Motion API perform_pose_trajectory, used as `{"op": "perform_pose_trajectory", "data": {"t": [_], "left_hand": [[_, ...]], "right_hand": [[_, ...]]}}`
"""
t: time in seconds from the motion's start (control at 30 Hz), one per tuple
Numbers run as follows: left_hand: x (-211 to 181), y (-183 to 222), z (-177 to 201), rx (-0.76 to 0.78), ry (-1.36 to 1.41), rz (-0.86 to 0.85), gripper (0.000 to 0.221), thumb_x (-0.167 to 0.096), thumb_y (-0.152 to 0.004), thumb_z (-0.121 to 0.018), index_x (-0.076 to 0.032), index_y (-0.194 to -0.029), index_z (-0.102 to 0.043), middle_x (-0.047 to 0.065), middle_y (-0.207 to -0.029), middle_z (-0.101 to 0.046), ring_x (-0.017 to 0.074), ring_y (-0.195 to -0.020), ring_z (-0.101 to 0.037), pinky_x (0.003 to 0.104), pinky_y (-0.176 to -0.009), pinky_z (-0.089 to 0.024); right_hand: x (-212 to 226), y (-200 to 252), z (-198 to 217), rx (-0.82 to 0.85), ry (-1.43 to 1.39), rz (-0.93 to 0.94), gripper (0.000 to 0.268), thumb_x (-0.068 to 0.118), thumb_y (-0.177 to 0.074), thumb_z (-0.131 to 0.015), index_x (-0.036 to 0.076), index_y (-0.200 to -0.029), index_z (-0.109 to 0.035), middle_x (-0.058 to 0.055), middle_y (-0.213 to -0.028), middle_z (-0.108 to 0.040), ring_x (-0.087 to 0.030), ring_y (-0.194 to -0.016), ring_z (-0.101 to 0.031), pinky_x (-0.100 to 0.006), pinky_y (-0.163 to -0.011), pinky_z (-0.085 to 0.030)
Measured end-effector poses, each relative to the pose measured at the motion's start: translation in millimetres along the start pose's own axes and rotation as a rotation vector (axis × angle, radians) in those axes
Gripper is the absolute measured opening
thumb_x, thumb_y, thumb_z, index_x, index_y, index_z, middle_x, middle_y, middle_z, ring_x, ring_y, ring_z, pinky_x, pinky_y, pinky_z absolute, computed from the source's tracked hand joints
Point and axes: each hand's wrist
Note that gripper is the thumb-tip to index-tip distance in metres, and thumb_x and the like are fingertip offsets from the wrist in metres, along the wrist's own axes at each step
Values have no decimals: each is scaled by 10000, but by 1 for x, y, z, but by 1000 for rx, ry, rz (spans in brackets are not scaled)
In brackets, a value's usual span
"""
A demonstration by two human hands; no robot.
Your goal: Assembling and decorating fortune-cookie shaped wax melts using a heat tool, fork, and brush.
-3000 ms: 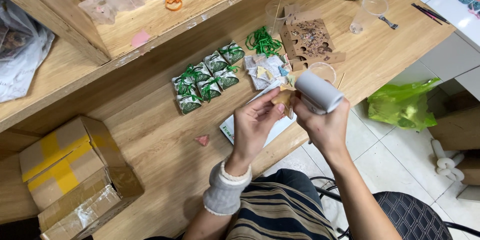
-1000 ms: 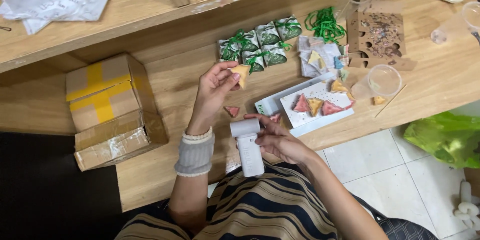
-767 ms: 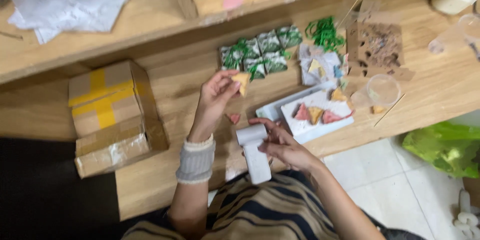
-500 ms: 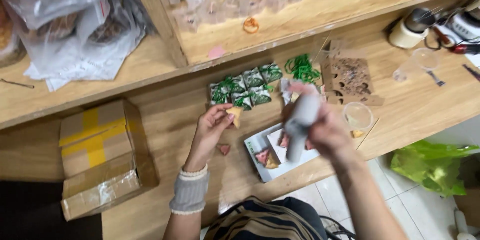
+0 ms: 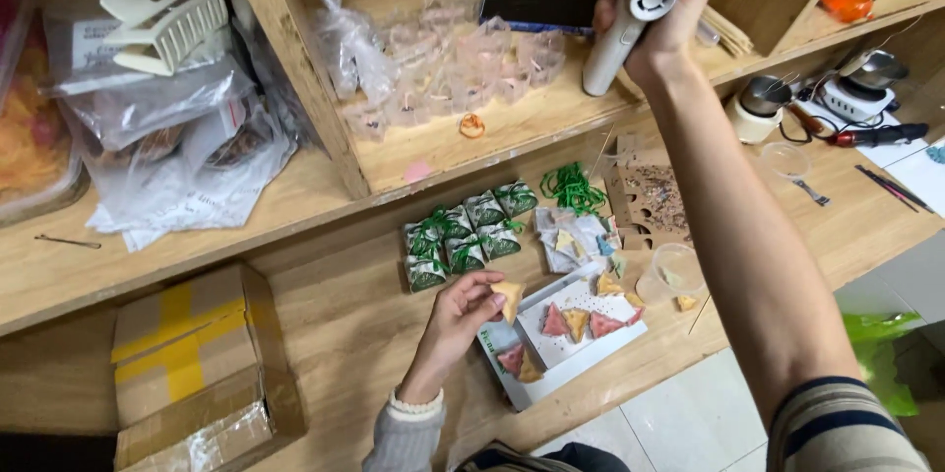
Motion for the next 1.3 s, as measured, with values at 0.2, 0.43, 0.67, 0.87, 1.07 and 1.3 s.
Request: {"op": "perform_pose_trajectory", "data": {"t": [0.2, 0.43, 0.67, 0.87, 1.07, 1.3], "left_hand": [[-11, 0, -13, 4, -29, 80, 320, -75, -963, -663, -4, -1272, -622, 56, -1023, -729, 98, -877, -665, 249, -797, -548], [-6, -4, -26, 22, 2, 84, 327, -80, -962, -680, 7, -1272, -624, 44, -997, -710, 90, -868, -639, 238, -796, -535], [4, -5, -28, 62, 29, 69, 332, -82, -969, -689, 13, -1280, -622, 35, -977, -706, 84, -852, -627, 233, -786, -523], [0, -3, -36, 44, 54, 76, 334, -96, -975, -680, 11, -1283, -609, 53, -1060, -729, 83, -895, -637, 237, -802, -547], [-9, 2, -71, -9, 40, 146, 391, -114, -960, -668, 8, -1319, -572, 84, -1087, -743, 128, -877, -715, 244, -750, -560], [3, 6, -111, 55, 149, 76, 444, -78, -956, -688, 28, -1356, -525, 118, -1100, -746, 121, -943, -710, 256, -831, -600]], "right_hand": [[6, 7, -11, 90, 97, -148, 585, 535, -962, -530, 40, -1253, -641, -138, -968, -702, -240, -718, -624, -379, -660, -509], [-1, 10, -5, 160, 131, -195, 737, 669, -982, -489, 18, -1302, -618, -157, -1133, -702, -247, -953, -677, -375, -856, -535], [9, 23, -21, 120, 146, -141, 843, 776, -943, -416, 26, -1249, -647, -149, -1085, -723, -227, -916, -677, -370, -813, -537], [34, 76, 13, -274, 468, 226, 280, 358, -1014, -653, 90, -1095, -663, -72, -1085, -724, -166, -1006, -692, -331, -861, -584], [13, 285, -9, -280, 661, -50, 189, 142, -978, -726, -15, -1011, -624, -87, -1014, -659, -170, -933, -643, -298, -858, -554], [-25, 377, -31, -361, 520, -548, 355, 71, -934, -695, -37, -1270, -662, -84, -1033, -742, -120, -916, -694, -279, -822, -586]]}}
Point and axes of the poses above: each hand's wrist, its own y-axis away from the middle knuckle, its own z-axis out of the back of the hand, x = y × z
